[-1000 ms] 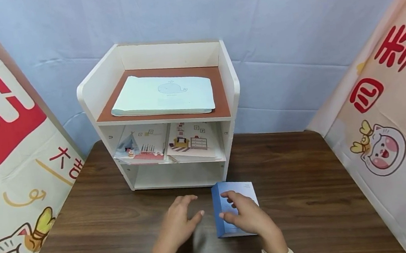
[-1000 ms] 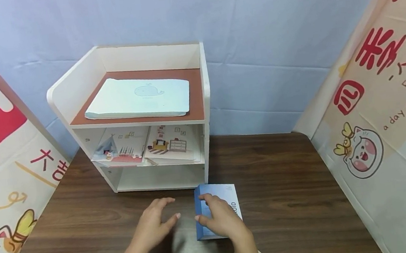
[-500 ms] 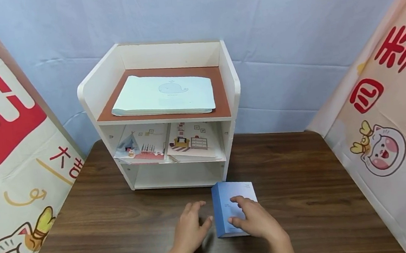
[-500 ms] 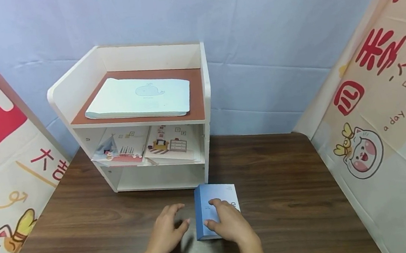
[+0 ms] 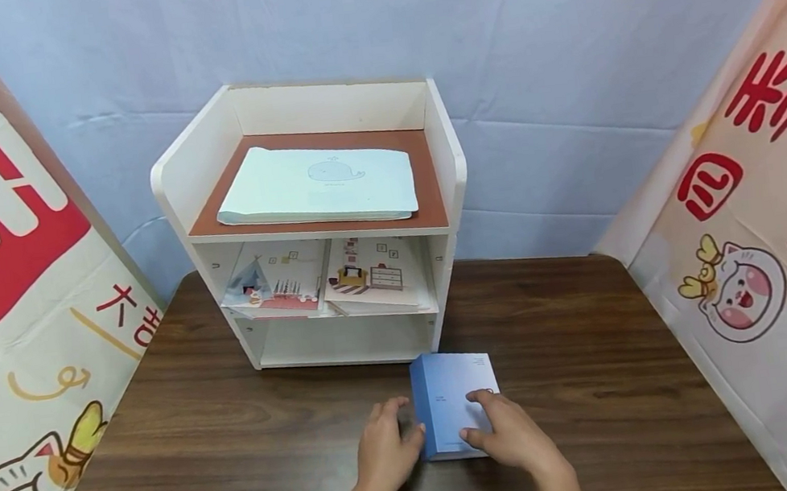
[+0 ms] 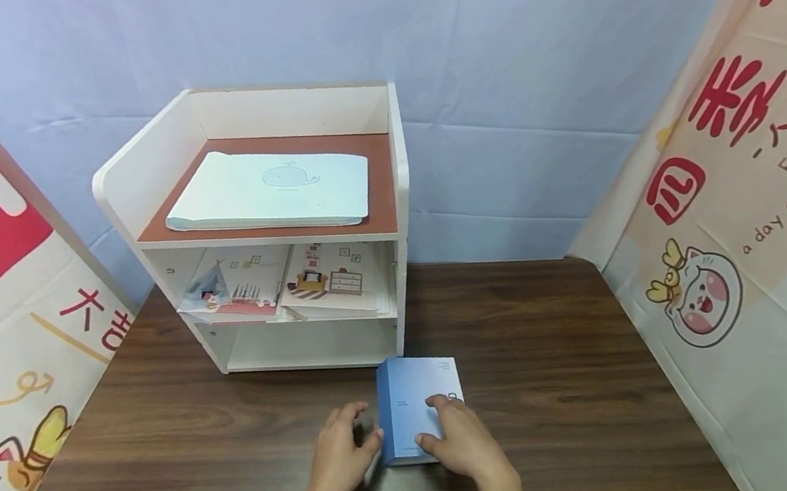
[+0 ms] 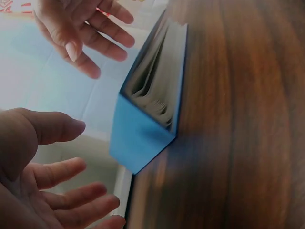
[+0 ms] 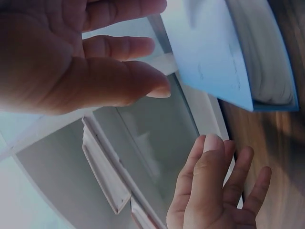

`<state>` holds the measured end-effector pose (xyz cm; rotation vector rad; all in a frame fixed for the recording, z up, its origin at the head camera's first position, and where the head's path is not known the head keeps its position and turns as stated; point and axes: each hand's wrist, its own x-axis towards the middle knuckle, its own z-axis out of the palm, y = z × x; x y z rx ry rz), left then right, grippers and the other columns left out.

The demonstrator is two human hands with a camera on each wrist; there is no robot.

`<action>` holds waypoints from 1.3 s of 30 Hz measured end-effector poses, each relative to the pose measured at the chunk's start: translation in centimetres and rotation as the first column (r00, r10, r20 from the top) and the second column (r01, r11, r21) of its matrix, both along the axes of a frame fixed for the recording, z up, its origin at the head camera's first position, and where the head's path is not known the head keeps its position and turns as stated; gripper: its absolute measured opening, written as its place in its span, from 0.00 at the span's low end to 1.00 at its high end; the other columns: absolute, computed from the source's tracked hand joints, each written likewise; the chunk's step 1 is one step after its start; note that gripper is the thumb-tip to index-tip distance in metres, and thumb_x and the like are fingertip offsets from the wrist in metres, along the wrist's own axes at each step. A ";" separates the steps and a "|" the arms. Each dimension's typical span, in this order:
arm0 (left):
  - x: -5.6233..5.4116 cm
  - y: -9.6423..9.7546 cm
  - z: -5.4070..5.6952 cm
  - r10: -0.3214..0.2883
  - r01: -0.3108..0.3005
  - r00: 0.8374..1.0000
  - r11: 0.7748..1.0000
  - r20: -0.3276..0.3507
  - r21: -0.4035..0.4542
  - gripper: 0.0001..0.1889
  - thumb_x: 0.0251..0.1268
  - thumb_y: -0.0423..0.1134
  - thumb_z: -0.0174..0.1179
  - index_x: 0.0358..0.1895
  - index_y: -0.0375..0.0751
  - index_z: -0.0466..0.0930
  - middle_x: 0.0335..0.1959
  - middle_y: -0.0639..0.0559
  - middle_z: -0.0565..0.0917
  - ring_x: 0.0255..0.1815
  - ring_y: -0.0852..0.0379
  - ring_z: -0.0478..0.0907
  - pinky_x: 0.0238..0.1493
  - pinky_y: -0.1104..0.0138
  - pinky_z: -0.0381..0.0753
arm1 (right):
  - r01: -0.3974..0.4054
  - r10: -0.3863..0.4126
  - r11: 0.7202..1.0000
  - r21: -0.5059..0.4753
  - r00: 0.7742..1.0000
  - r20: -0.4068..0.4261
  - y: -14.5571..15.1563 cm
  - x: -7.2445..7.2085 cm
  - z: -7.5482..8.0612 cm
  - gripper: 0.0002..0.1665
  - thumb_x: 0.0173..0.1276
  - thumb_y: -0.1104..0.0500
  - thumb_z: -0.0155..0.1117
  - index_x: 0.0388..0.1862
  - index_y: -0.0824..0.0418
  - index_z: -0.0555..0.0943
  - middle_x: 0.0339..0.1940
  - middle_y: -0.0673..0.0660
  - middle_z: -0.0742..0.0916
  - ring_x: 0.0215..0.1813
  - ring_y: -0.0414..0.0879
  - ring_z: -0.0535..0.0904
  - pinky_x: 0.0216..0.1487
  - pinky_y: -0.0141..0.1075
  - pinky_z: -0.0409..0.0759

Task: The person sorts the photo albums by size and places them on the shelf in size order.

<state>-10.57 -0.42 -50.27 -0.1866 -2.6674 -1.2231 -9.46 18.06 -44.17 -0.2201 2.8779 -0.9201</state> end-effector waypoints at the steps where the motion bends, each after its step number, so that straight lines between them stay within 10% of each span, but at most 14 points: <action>1: 0.1 0.1 -0.1 0.000 0.000 1.000 1.000 0.007 0.007 0.22 0.42 0.38 0.70 0.45 0.37 0.78 0.38 0.43 0.78 0.36 0.45 0.78 0.34 0.55 0.76 | 0.010 -0.010 1.000 0.002 1.000 0.009 0.1 0.0 -0.1 0.28 0.53 0.57 0.70 0.51 0.68 0.75 0.49 0.67 0.79 0.53 0.62 0.72 0.51 0.55 0.69; 19: 0.4 1.3 -2.1 -0.011 -0.009 0.994 0.983 0.112 0.182 0.30 0.38 0.39 0.72 0.49 0.30 0.73 0.41 0.37 0.75 0.43 0.41 0.75 0.43 0.51 0.73 | 0.365 -0.363 0.925 -0.105 0.931 0.038 1.2 0.3 -4.8 0.36 0.56 0.60 0.66 0.59 0.75 0.65 0.51 0.75 0.74 0.50 0.63 0.71 0.50 0.56 0.67; 27: 0.6 1.9 -2.6 -0.073 -0.001 0.977 0.939 0.201 0.345 0.29 0.42 0.35 0.70 0.51 0.27 0.71 0.43 0.37 0.75 0.41 0.43 0.75 0.42 0.54 0.76 | 0.458 -0.452 0.868 -0.193 0.889 0.078 0.7 0.3 -7.1 0.37 0.56 0.61 0.65 0.61 0.75 0.62 0.53 0.76 0.72 0.55 0.68 0.69 0.53 0.58 0.65; 39: 0.5 1.9 -2.2 -0.118 -0.041 0.948 0.875 0.296 0.482 0.27 0.40 0.30 0.70 0.48 0.30 0.73 0.39 0.38 0.77 0.36 0.46 0.76 0.36 0.57 0.77 | 0.522 -0.485 0.765 -0.377 0.852 0.196 1.8 0.5 -6.4 0.39 0.56 0.64 0.64 0.62 0.77 0.57 0.45 0.74 0.77 0.38 0.53 0.77 0.36 0.40 0.75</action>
